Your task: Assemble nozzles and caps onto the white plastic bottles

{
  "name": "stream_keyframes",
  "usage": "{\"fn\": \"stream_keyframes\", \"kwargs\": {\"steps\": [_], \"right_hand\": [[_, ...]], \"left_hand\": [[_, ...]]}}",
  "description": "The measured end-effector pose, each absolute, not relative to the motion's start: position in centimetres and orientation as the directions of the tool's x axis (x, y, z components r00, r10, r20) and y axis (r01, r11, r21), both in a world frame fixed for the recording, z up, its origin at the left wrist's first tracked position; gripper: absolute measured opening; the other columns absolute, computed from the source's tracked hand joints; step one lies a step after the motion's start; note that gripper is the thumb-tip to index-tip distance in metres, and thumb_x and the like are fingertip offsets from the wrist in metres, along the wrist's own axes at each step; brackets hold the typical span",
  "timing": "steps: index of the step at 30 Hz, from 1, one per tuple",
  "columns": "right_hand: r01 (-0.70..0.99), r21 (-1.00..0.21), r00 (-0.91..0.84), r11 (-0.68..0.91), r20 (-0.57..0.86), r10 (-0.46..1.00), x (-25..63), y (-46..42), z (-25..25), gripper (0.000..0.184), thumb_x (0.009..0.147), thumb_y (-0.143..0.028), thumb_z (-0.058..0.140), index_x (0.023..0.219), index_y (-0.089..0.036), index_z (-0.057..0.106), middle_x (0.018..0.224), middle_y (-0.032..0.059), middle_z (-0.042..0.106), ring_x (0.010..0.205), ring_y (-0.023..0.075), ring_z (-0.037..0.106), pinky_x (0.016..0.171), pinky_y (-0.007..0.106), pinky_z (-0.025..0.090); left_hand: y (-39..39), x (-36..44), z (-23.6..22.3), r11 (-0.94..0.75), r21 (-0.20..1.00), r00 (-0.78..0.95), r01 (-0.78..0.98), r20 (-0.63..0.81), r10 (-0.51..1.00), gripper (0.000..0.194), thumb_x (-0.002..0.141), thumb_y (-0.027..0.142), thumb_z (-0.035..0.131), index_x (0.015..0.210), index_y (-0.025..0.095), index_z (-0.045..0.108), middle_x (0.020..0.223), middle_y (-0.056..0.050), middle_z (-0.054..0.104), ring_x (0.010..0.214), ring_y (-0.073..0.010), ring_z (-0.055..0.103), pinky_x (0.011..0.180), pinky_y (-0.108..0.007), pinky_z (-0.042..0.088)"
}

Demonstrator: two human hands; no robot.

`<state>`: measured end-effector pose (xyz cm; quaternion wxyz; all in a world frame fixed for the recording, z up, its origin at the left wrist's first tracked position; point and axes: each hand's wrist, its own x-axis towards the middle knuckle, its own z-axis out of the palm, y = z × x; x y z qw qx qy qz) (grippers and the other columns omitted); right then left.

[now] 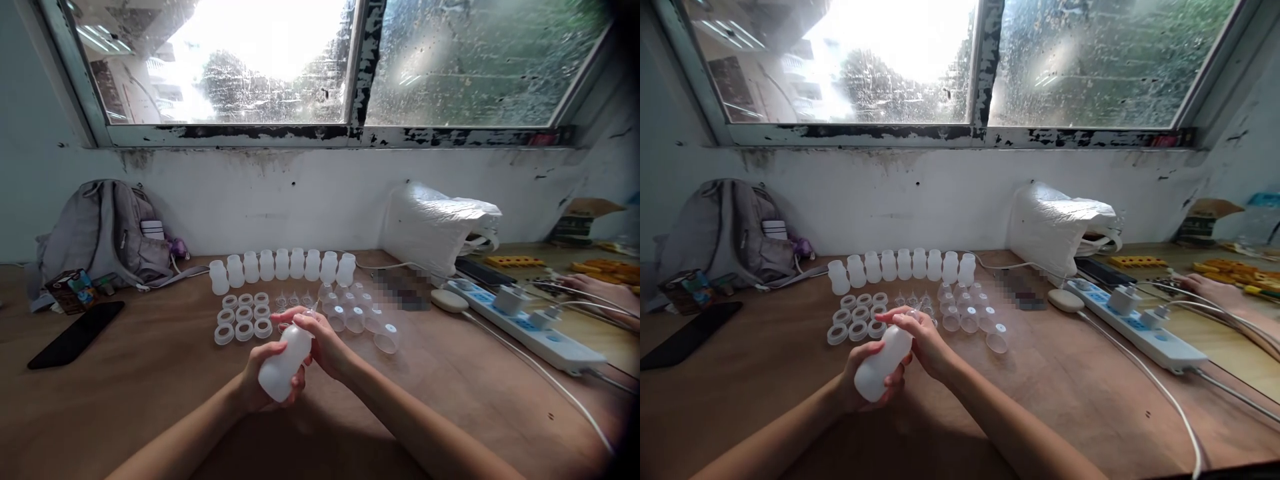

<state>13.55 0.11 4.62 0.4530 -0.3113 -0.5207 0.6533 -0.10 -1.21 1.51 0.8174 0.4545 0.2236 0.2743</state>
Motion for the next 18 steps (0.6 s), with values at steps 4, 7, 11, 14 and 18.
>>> {"fn": "stream_keyframes", "kwargs": {"steps": [4,7,11,14,18], "right_hand": [[-0.345,-0.938,-0.477,0.023,0.197,0.857,14.4,1.0,4.6,0.048,0.066,-0.043,0.058,0.109,-0.023,0.051,0.112,0.0074,0.054,0.090,0.0177,0.054,0.071,0.027,0.043],[-0.313,-0.943,-0.346,0.114,0.226,0.911,14.7,2.1,3.2,0.040,0.065,-0.042,0.061,0.099,-0.020,0.056,0.098,0.0062,0.059,0.089,0.0180,0.053,0.079,0.031,0.040],[-0.249,-0.957,-0.192,0.149,0.199,0.961,14.6,2.7,1.9,0.025,0.070,-0.037,0.058,0.086,-0.018,0.058,0.081,0.0032,0.058,0.074,0.0141,0.054,0.070,0.029,0.043],[-0.295,-0.941,-0.159,0.168,0.222,0.962,14.3,2.6,2.0,0.025,0.076,-0.041,0.050,0.083,-0.017,0.057,0.072,0.0013,0.055,0.061,0.0108,0.051,0.056,0.025,0.043],[-0.303,-0.938,-0.107,0.167,0.208,0.972,14.2,2.6,2.2,0.025,0.075,-0.042,0.051,0.074,-0.017,0.053,0.063,-0.0021,0.047,0.049,0.0073,0.044,0.041,0.020,0.035]], "left_hand": [[-1.5,-0.2,2.2,0.400,0.864,0.738,-0.305,-0.051,0.673,0.046,0.069,0.052,0.030,0.083,0.012,0.049,0.051,0.001,0.039,0.039,-0.0091,0.042,0.037,-0.021,0.023],[-1.1,-0.9,3.1,0.338,0.884,0.716,-0.323,-0.005,0.698,0.046,0.066,0.054,0.032,0.082,0.014,0.047,0.050,0.002,0.039,0.038,-0.0089,0.039,0.036,-0.021,0.023],[-0.2,-2.2,3.1,0.303,0.890,0.722,-0.342,0.042,0.690,0.047,0.063,0.055,0.038,0.081,0.013,0.048,0.049,0.001,0.043,0.038,-0.0096,0.041,0.036,-0.022,0.026],[0.6,-2.9,2.1,0.323,0.893,0.700,-0.312,-0.014,0.714,0.042,0.068,0.047,0.040,0.085,0.010,0.050,0.052,-0.002,0.049,0.040,-0.0104,0.046,0.037,-0.020,0.028],[1.6,-3.4,1.1,0.343,0.925,0.679,-0.163,-0.147,0.719,0.036,0.073,0.039,0.041,0.085,0.007,0.053,0.055,-0.005,0.054,0.042,-0.0114,0.051,0.039,-0.020,0.031]]}}
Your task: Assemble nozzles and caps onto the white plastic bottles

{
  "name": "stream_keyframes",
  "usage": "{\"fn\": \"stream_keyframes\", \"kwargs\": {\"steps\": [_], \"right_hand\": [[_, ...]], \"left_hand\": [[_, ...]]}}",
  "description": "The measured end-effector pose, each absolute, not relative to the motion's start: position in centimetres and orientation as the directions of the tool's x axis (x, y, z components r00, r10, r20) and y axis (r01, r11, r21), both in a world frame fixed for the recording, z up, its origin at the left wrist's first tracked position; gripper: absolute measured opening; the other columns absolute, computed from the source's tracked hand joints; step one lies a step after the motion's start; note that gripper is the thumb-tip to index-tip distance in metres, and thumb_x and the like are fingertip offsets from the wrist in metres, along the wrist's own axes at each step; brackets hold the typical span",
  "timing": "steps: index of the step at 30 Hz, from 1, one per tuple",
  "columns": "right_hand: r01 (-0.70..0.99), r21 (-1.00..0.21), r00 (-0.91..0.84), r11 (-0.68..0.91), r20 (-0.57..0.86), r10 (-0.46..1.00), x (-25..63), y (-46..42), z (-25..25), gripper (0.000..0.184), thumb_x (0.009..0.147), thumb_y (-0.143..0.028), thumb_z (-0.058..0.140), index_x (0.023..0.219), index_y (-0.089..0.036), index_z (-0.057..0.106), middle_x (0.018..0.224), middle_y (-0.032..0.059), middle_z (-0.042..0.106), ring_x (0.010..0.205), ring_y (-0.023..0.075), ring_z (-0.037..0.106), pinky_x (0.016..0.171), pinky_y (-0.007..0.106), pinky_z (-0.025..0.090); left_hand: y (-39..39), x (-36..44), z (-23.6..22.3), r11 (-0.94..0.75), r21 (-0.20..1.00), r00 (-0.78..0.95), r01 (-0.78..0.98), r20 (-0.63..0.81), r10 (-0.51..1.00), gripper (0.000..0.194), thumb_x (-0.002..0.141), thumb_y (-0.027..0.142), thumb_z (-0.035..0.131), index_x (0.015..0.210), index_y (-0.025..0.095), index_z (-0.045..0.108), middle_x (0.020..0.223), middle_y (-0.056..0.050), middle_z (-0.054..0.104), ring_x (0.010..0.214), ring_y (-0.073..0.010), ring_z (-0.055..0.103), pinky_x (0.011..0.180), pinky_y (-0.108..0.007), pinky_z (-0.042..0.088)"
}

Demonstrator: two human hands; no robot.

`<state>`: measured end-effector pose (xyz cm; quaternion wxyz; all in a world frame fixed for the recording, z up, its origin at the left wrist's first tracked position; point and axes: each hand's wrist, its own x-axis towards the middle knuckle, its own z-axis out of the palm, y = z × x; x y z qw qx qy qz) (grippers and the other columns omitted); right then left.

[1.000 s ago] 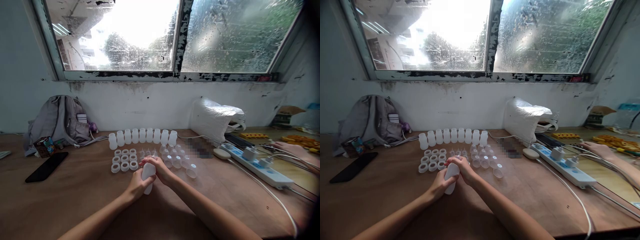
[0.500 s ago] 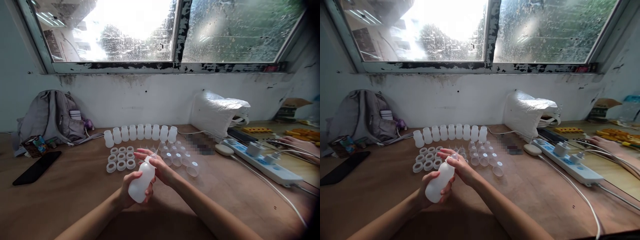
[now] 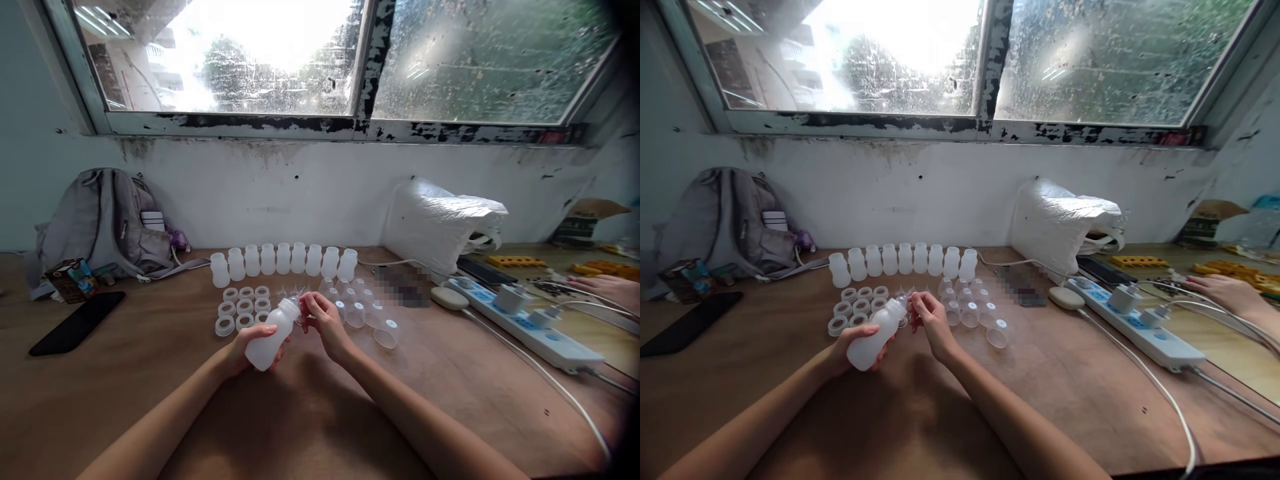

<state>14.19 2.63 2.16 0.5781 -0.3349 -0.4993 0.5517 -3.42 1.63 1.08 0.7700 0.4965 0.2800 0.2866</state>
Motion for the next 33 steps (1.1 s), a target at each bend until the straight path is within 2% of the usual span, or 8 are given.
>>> {"fn": "stream_keyframes", "kwargs": {"steps": [6,15,21,24,27,30,32,33], "right_hand": [[-0.224,-0.959,-0.078,0.175,0.196,0.977,14.6,3.0,1.8,0.024,0.070,-0.037,0.058,0.063,-0.017,0.047,0.051,-0.0053,0.042,0.043,0.0057,0.038,0.038,0.019,0.031],[-0.189,-0.973,-0.121,0.132,0.156,0.980,14.9,2.9,1.8,0.023,0.070,-0.037,0.057,0.066,-0.016,0.051,0.049,-0.0046,0.044,0.041,0.0058,0.038,0.037,0.019,0.030],[-0.263,-0.956,-0.139,0.131,0.172,0.975,14.9,3.0,1.9,0.019,0.069,-0.032,0.058,0.078,-0.016,0.055,0.055,-0.0036,0.046,0.046,0.0064,0.040,0.040,0.019,0.033],[-0.310,-0.941,-0.072,0.138,0.167,0.983,15.1,3.2,1.9,0.018,0.070,-0.033,0.057,0.078,-0.017,0.053,0.057,-0.0042,0.045,0.046,0.0068,0.042,0.039,0.020,0.033],[-0.326,-0.932,0.036,0.160,0.157,0.987,15.5,3.4,1.8,0.020,0.069,-0.036,0.057,0.078,-0.018,0.052,0.061,-0.0041,0.046,0.044,0.0064,0.042,0.038,0.020,0.033],[-0.311,-0.940,0.074,0.139,0.122,0.990,15.6,3.6,1.2,0.022,0.068,-0.037,0.057,0.077,-0.017,0.051,0.064,-0.0037,0.046,0.042,0.0052,0.041,0.037,0.019,0.032],[-0.285,-0.952,0.062,0.112,0.098,0.993,15.3,3.6,0.6,0.023,0.069,-0.038,0.056,0.076,-0.017,0.049,0.063,-0.0040,0.046,0.040,0.0048,0.041,0.036,0.019,0.031],[-0.266,-0.959,0.052,0.102,0.091,0.994,15.0,3.6,0.2,0.024,0.069,-0.039,0.056,0.075,-0.017,0.049,0.063,-0.0042,0.045,0.040,0.0048,0.040,0.036,0.019,0.031]], "left_hand": [[2.1,-3.5,1.0,0.314,0.948,0.694,-0.045,-0.197,0.693,0.033,0.072,0.037,0.043,0.084,0.008,0.054,0.056,-0.005,0.056,0.042,-0.0119,0.052,0.037,-0.019,0.031],[2.2,-3.9,1.0,0.277,0.960,0.672,0.030,-0.225,0.706,0.032,0.071,0.039,0.048,0.083,0.009,0.053,0.058,-0.005,0.057,0.043,-0.0116,0.052,0.038,-0.019,0.033],[2.3,-4.2,0.8,0.298,0.954,0.664,0.033,-0.244,0.706,0.033,0.069,0.039,0.050,0.084,0.009,0.053,0.059,-0.005,0.058,0.044,-0.0115,0.052,0.040,-0.020,0.036],[2.2,-3.9,0.8,0.287,0.958,0.656,-0.003,-0.215,0.724,0.031,0.069,0.036,0.052,0.084,0.009,0.055,0.061,-0.005,0.058,0.046,-0.0119,0.053,0.041,-0.021,0.037],[2.6,-4.0,1.4,0.148,0.959,0.481,-0.242,-0.014,0.877,0.028,0.069,0.032,0.054,0.087,0.010,0.056,0.069,-0.005,0.058,0.055,-0.0124,0.055,0.049,-0.022,0.041],[4.3,-5.6,2.3,-0.131,0.876,0.078,-0.465,0.188,0.979,0.030,0.067,0.028,0.055,0.093,0.013,0.054,0.082,-0.004,0.058,0.070,-0.0139,0.056,0.062,-0.024,0.044],[6.0,-7.7,2.4,-0.298,0.858,-0.134,-0.419,0.266,0.955,0.034,0.063,0.026,0.057,0.095,0.015,0.053,0.083,-0.002,0.058,0.077,-0.0153,0.055,0.069,-0.025,0.045],[6.9,-9.0,2.2,-0.380,0.863,-0.217,-0.332,0.322,0.922,0.037,0.061,0.024,0.059,0.097,0.016,0.052,0.085,-0.001,0.058,0.082,-0.0157,0.055,0.074,-0.027,0.044]]}}
